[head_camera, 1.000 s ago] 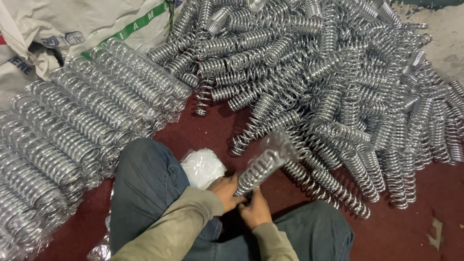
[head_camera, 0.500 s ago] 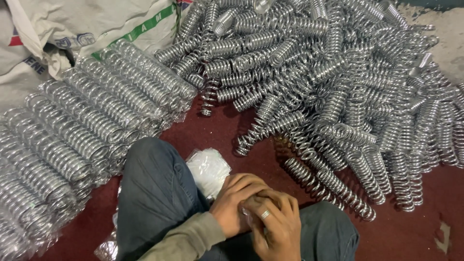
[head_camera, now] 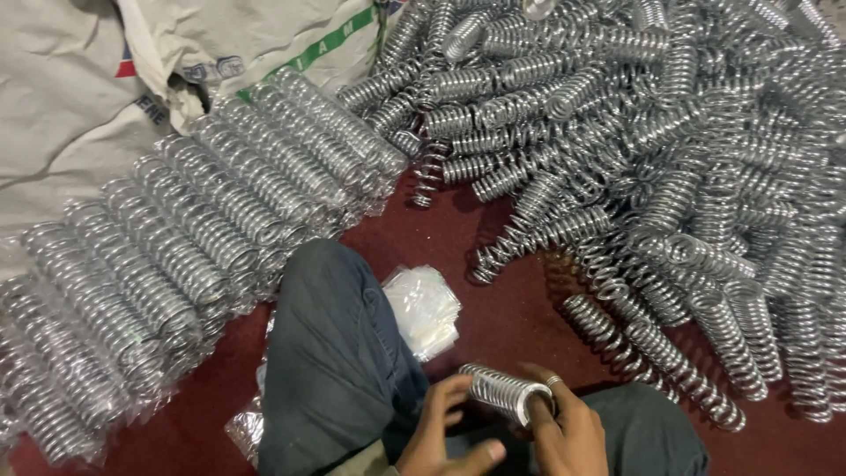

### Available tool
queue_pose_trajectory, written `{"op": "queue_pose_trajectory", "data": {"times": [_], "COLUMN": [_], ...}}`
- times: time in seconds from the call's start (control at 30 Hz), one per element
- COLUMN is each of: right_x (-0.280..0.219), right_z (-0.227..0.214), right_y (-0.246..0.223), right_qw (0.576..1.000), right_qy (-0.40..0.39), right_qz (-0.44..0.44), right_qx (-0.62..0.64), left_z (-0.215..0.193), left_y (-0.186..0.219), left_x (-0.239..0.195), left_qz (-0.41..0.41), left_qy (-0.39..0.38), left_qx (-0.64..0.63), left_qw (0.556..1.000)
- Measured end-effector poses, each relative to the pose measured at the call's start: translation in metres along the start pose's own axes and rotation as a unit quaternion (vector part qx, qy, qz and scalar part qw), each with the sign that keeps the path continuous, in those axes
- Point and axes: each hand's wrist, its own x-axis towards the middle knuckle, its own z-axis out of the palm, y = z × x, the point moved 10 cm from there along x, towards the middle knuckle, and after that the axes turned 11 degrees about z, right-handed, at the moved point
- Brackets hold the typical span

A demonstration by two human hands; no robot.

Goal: The person places metal springs into plastic bags one by one and then sets the bags aside.

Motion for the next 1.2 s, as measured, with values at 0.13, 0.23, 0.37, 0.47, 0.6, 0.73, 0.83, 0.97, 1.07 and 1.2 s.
{"op": "queue_pose_trajectory", "data": {"times": [0.13,0.23,0.37,0.47,0.6,0.73,0.83,0.97,1.07,1.2], "right_x": [-0.025,-0.101,-0.102,-0.12,-0.048,0.017,0.073,0.142,0.178,0.212], "right_z": [0.036,0.054,0.122,0.056,0.01,-0.019,-0.056,-0.08,-0.07,-0.065], "right_y": [-0.001,-0.044,-0.048,-0.069,-0.05,-0.036,-0.03,-0.054,-0.06,-0.074], "right_qw": [0.996,0.824,0.761,0.815,0.931,0.898,0.923,0.834,0.869,0.861], "right_qy": [0.074,0.137,-0.09,0.025,0.102,0.136,0.214,0.366,0.304,0.308], "right_qz": [-0.049,-0.516,-0.64,-0.569,-0.351,-0.418,-0.32,-0.395,-0.358,-0.341], "right_qx": [0.0,0.19,0.059,0.104,0.001,-0.019,-0.016,-0.118,-0.156,-0.218], "left_z": [-0.028,-0.058,-0.164,-0.263,-0.359,-0.388,-0.387,-0.326,-0.228,-0.16], "left_y": [-0.052,0.022,0.117,0.158,0.205,0.17,0.158,0.203,0.211,0.137], "left_x": [-0.017,-0.014,-0.008,-0.022,-0.04,-0.046,-0.044,-0.037,-0.008,0.091], "left_qz": [-0.232,-0.146,0.049,0.135,0.077,-0.191,-0.176,0.12,0.398,0.352], "left_qy": [0.08,0.202,0.363,0.474,0.513,0.463,0.419,0.458,0.344,0.133], "left_qx": [-0.236,-0.401,-0.242,-0.021,0.215,0.219,0.269,0.487,0.539,0.506], "left_qw": [0.94,0.882,0.899,0.87,0.827,0.838,0.849,0.734,0.657,0.776]}}
